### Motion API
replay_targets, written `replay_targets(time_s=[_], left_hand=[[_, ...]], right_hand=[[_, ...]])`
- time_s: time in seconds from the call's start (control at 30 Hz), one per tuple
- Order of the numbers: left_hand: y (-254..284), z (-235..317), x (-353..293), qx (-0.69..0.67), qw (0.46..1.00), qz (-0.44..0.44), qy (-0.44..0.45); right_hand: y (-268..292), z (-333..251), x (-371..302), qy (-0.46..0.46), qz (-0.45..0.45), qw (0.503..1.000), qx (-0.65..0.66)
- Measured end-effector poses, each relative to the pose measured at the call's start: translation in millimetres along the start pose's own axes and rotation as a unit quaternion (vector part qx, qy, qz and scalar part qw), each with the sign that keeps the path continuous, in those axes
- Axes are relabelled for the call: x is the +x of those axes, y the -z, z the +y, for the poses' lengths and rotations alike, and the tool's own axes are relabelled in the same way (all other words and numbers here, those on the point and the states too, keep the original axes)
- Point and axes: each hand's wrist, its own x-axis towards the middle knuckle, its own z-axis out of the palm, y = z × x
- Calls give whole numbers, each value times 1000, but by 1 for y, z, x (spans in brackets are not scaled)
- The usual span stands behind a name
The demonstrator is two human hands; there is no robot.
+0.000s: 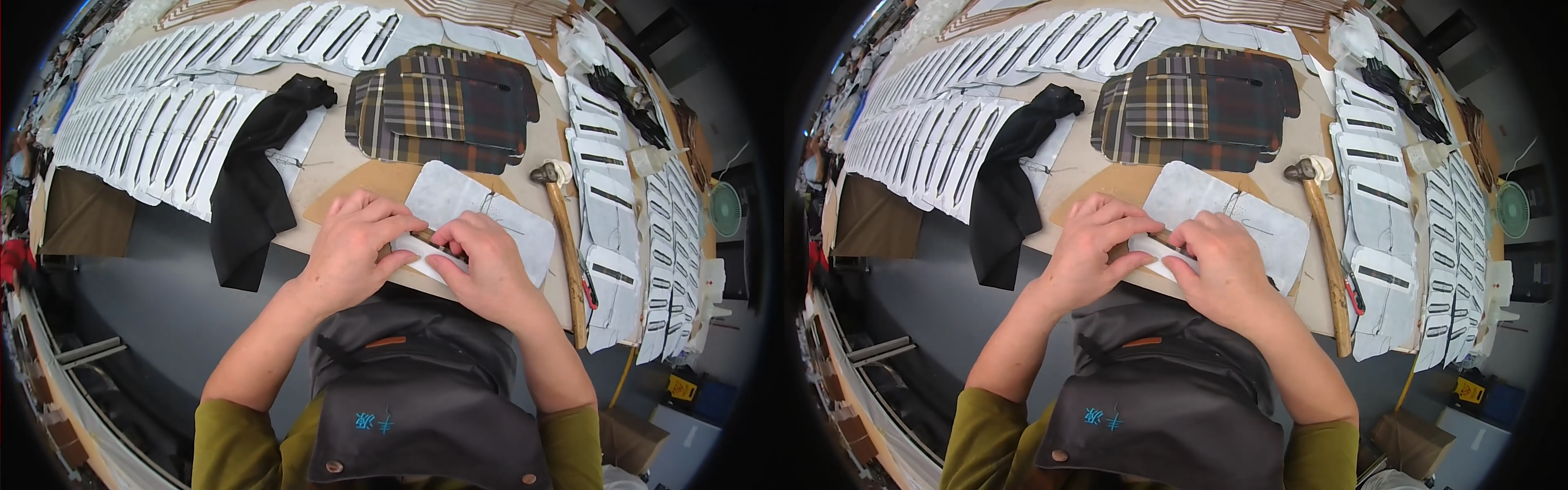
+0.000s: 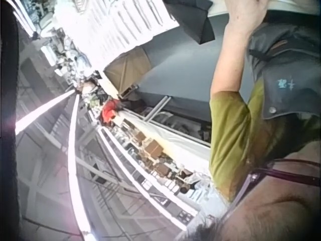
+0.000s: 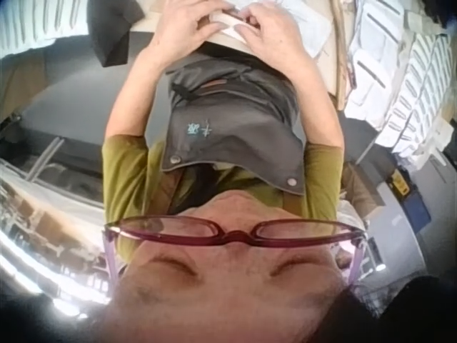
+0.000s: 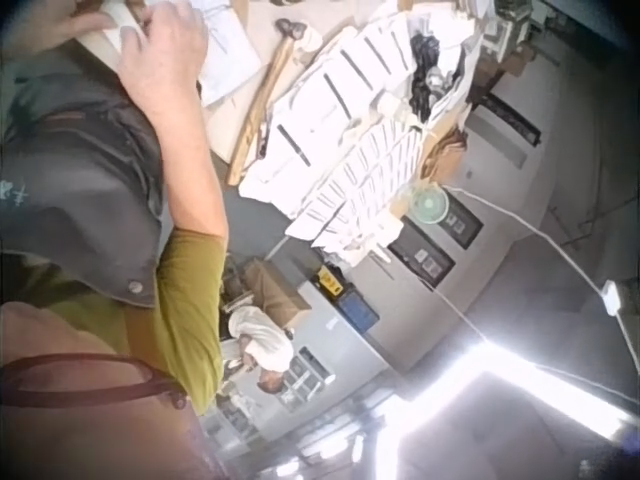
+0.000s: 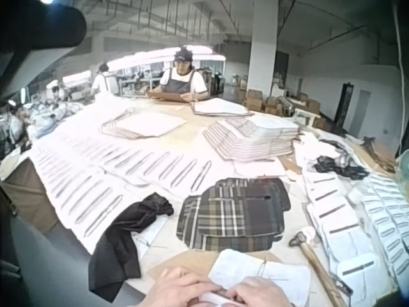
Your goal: Applying adhesive and attaching lining components to a plaid fabric and leather bag panel.
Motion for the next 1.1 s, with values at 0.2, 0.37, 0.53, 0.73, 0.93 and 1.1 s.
replay_targets(time_s=[0.2, 0.37, 0.53, 0.73, 0.93, 1.1], left_hand=[[0, -4, -1, -5, 1000, 0, -6], [-1, -5, 1, -22, 1000, 3, -17], [0, -4, -3, 7, 999, 1, -33], [-2, 11, 5, -2, 999, -26, -42], [-16, 11, 13, -72, 994, -57, -63], [-16, 10, 14, -76, 993, -56, -66]], right_hand=[[-25, 3, -5, 55, 98, 994, 13], [-28, 7, -7, 84, 92, 992, -4], [-15, 3, -12, 122, 80, 989, -27], [14, 5, -30, -72, -22, 997, 20], [-8, 17, -36, -8, 105, 993, 51], [-13, 22, -39, 37, 131, 988, 72]])
